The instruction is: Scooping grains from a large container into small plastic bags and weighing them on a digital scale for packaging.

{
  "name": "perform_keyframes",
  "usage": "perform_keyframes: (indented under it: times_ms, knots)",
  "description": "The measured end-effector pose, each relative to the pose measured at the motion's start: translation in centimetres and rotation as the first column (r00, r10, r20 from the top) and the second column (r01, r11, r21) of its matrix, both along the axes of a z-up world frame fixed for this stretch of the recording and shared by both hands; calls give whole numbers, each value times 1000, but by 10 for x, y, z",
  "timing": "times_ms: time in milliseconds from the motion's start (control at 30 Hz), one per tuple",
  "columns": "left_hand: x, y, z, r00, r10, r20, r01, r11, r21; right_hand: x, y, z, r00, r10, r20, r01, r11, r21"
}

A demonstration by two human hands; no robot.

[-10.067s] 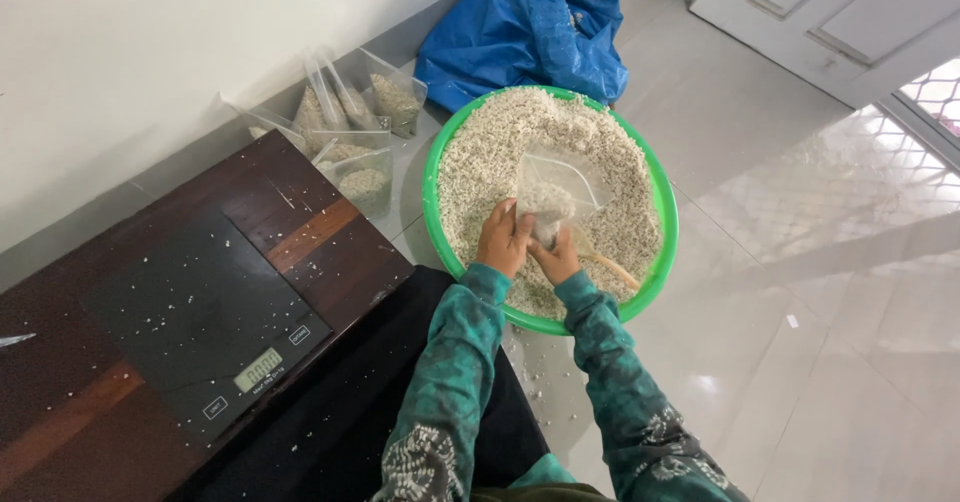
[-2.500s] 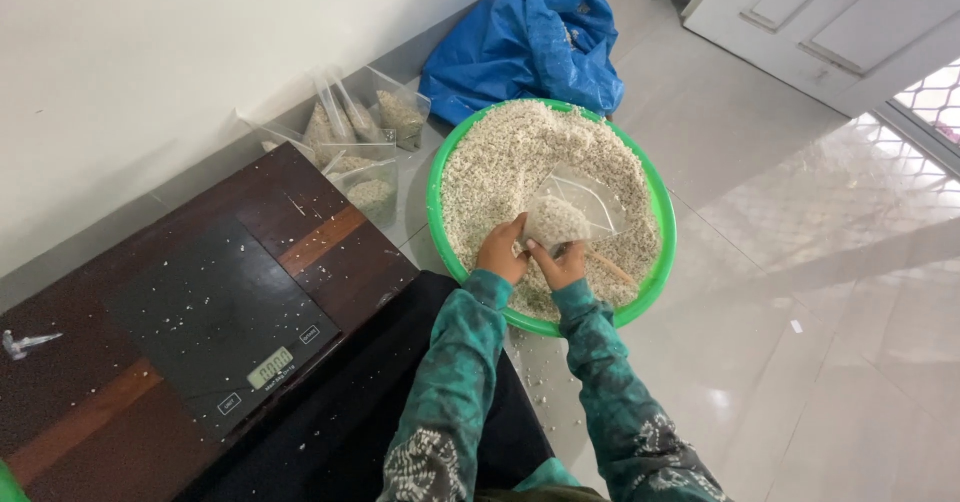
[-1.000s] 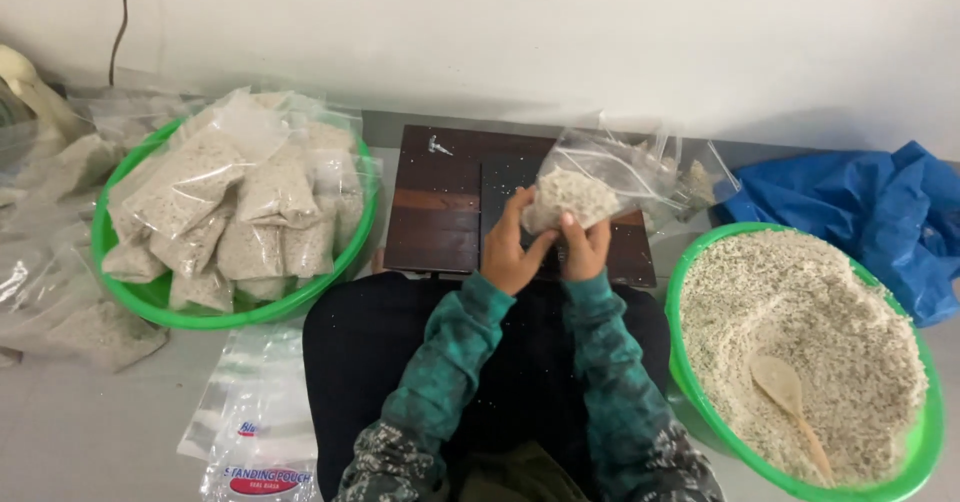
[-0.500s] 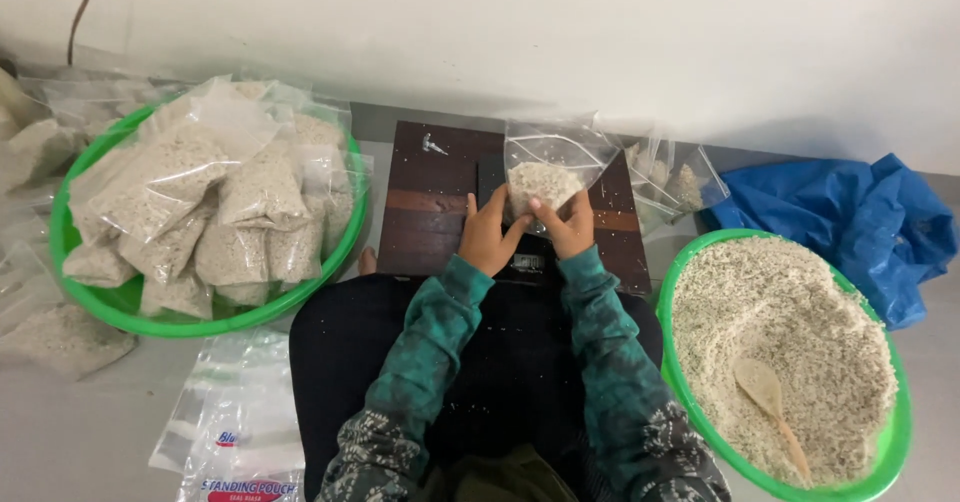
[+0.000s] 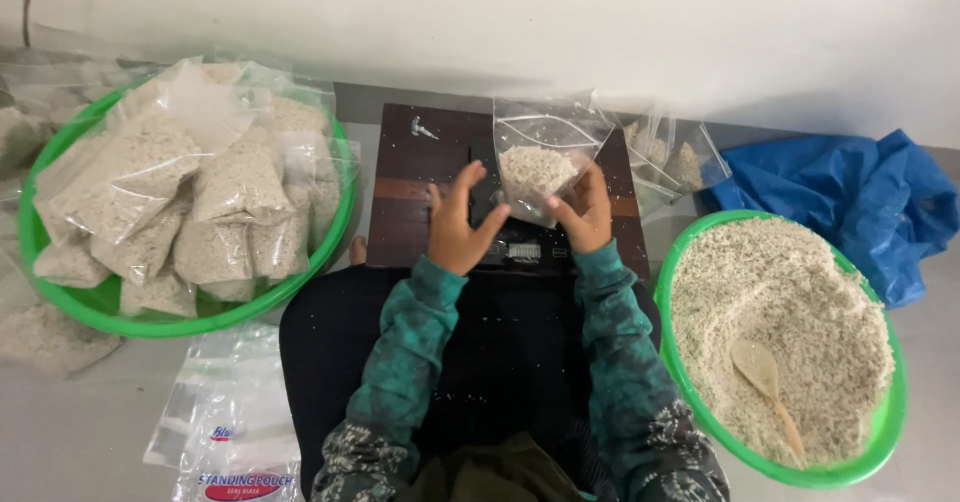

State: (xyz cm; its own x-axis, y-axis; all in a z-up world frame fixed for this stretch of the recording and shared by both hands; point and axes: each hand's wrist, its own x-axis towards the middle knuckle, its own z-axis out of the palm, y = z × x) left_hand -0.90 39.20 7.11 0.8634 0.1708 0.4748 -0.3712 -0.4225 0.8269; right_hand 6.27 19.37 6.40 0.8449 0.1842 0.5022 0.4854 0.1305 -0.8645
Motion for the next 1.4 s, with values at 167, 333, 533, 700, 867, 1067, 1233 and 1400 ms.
perform_keyframes:
  times_ms: [167,333,533,700,867,1067,1233,1400]
  knots:
    - [-13,15,10,998,55,12,-53,993,-105,-10,-24,15,999,-43,6,43,998,-37]
    - [-16,15,9,998,61,2,-60,990,-131,-13,-38,16,995,-96,-15,94,991,-92]
    - [-15,10,5,998,62,-19,-63,992,-111,-15,-40,19,994,-112,-17,110,991,-82]
    - [-15,8,5,999,40,-10,-41,992,-122,-15,-39,17,992,-122,-26,121,991,-61]
    - [-11,0,9,999,38,23,-37,998,-45,-16,-25,6,993,-115,4,115,991,-62]
    - [-5,-31,20,993,35,111,-47,993,110,-2,-25,-46,984,-169,60,173,981,-83]
    - [5,-69,5,981,66,185,-88,989,115,-30,-26,-32,953,-251,172,279,946,-167]
    - [7,-130,5,921,75,382,-128,985,115,-55,-90,-42,866,-410,286,485,829,-280]
